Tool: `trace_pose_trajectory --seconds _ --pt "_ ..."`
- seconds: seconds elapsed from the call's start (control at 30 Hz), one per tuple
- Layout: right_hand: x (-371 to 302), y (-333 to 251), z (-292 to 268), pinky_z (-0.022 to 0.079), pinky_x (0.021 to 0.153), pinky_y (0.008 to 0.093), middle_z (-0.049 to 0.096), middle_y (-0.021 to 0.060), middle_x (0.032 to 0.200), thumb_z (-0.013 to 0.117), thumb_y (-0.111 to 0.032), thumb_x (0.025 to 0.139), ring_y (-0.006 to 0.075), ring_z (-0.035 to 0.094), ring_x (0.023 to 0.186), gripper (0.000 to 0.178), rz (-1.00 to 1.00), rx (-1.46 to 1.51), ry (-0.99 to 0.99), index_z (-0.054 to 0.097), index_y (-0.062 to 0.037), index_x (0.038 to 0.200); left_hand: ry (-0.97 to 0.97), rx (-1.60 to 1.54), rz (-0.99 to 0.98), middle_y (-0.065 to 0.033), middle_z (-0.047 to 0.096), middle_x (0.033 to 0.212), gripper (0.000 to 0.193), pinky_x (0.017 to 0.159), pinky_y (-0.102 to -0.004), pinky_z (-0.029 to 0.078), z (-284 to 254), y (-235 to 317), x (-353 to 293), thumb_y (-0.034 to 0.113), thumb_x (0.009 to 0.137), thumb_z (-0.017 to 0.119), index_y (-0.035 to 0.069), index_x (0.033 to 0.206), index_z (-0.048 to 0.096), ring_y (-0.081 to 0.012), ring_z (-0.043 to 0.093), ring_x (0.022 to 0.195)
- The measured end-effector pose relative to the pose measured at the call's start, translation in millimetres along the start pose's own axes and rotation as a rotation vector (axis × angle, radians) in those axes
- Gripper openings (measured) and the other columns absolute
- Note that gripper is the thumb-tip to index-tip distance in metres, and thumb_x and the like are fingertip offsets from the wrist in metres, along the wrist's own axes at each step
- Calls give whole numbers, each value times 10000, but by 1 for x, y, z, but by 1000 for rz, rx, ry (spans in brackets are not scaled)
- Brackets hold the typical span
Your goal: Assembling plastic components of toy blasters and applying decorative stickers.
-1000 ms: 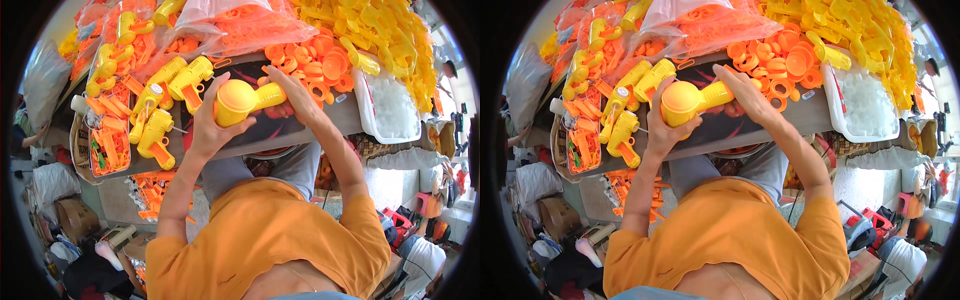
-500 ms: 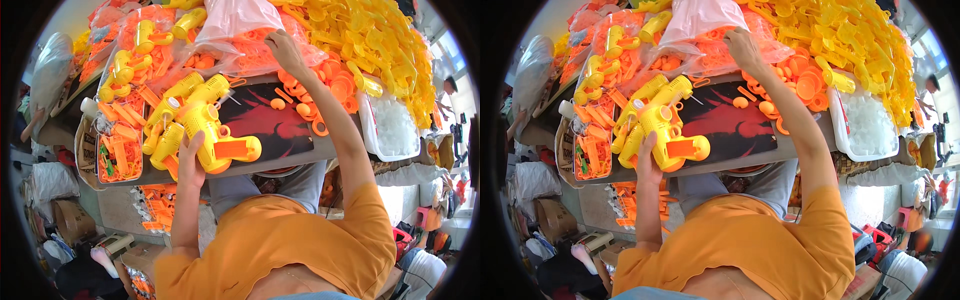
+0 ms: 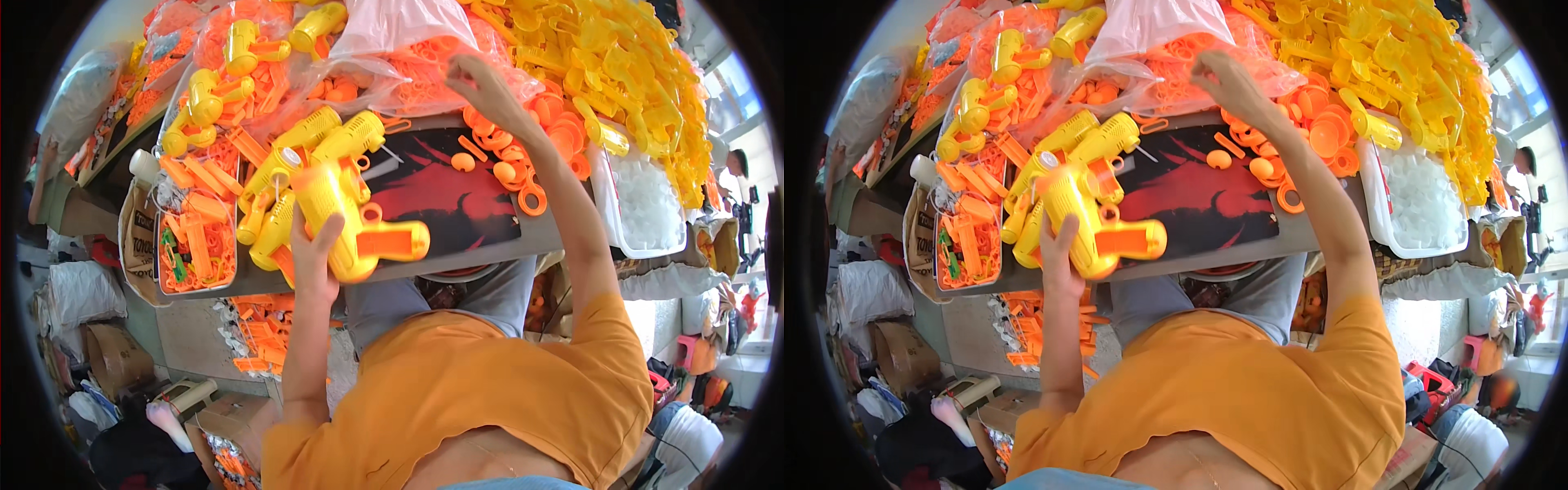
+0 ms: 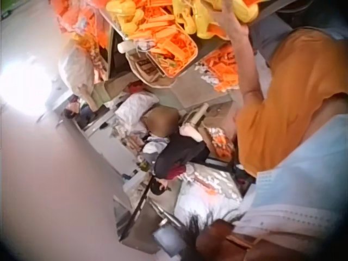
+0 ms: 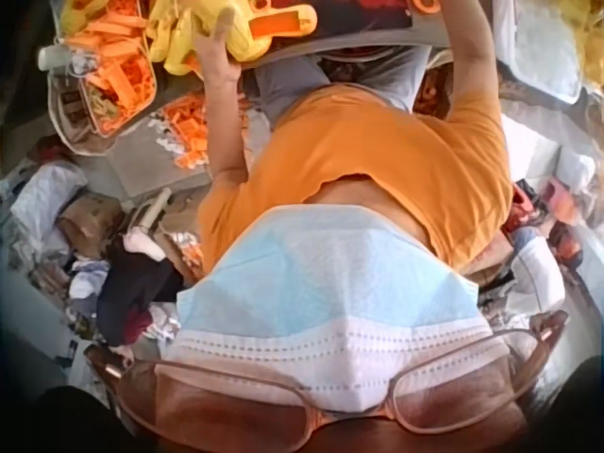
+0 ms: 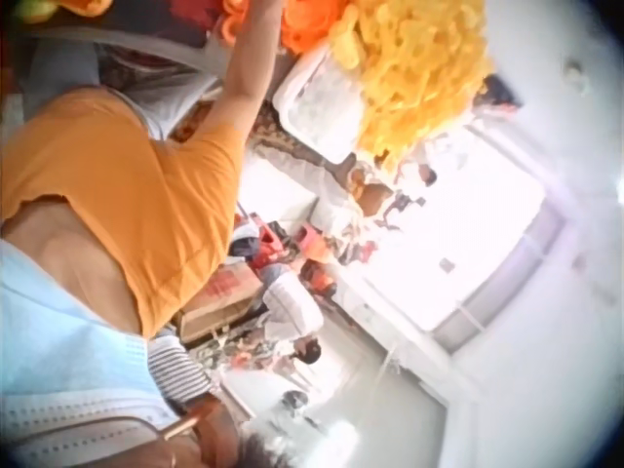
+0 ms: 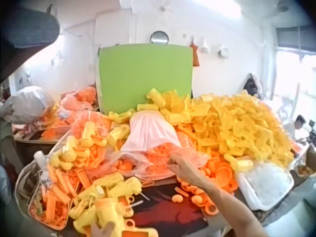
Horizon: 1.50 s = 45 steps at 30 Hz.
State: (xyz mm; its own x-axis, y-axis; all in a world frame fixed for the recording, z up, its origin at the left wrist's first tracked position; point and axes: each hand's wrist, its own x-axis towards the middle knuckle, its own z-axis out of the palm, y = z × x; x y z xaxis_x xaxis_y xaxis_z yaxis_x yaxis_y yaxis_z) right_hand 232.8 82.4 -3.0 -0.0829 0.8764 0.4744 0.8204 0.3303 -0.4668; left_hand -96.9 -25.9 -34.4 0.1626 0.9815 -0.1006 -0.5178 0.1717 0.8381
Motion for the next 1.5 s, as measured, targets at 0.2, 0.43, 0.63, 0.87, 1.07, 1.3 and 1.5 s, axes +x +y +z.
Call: trace_pose_trajectory --seconds 0.2,0.43,0.63,0.87,1.07,1.3,1.5 --pt "-97 -75 -12 457 828 244 634 64 1087 697 -24 813 104 577 984 301 257 551 -123 557 -15 1080 -119 265 184 -86 594 1104 679 846 -293 513 61 3 20 35 749 767 29 1321 400 -160 603 1013" --pt "-125 -93 -34 448 922 290 614 71 1133 692 -5 792 175 594 1068 443 207 486 14 493 -40 1186 -271 504 362 -133 539 1210 779 872 -304 520 82 -13 16 59 722 805 3 1357 357 -182 617 1019" --pt "-134 -86 -36 468 933 318 612 86 1171 684 -6 786 206 604 1065 431 119 376 17 500 -37 1175 -284 524 330 -128 570 1170 738 857 -295 524 85 -15 6 74 720 808 -4 1328 396 -172 624 1011" --pt "-144 -85 -38 483 817 248 640 52 1017 647 -89 881 98 600 925 193 391 723 -95 537 -25 1027 -266 353 26 -81 641 1074 555 838 -268 511 85 -32 15 105 773 772 -5 1241 495 -126 630 942" --pt "-156 -67 1 422 654 170 584 -22 890 634 -202 928 19 499 735 160 526 1452 -38 546 -73 962 -426 242 -56 -72 603 1168 592 912 -280 462 83 -56 27 147 787 776 8 1281 480 -131 584 1038" --pt "-168 -87 31 465 775 199 570 3 975 670 -157 895 57 561 858 199 407 1106 209 544 -24 973 -513 251 43 -77 525 1246 875 988 -310 431 82 -75 34 174 755 815 65 1433 272 -166 512 1159" --pt "-166 -90 45 391 986 321 456 103 1230 572 -193 957 168 447 1176 466 406 1229 274 330 -46 1326 -376 204 249 -84 548 1187 840 906 -293 496 92 -95 33 108 704 835 41 1377 337 -154 573 1049"
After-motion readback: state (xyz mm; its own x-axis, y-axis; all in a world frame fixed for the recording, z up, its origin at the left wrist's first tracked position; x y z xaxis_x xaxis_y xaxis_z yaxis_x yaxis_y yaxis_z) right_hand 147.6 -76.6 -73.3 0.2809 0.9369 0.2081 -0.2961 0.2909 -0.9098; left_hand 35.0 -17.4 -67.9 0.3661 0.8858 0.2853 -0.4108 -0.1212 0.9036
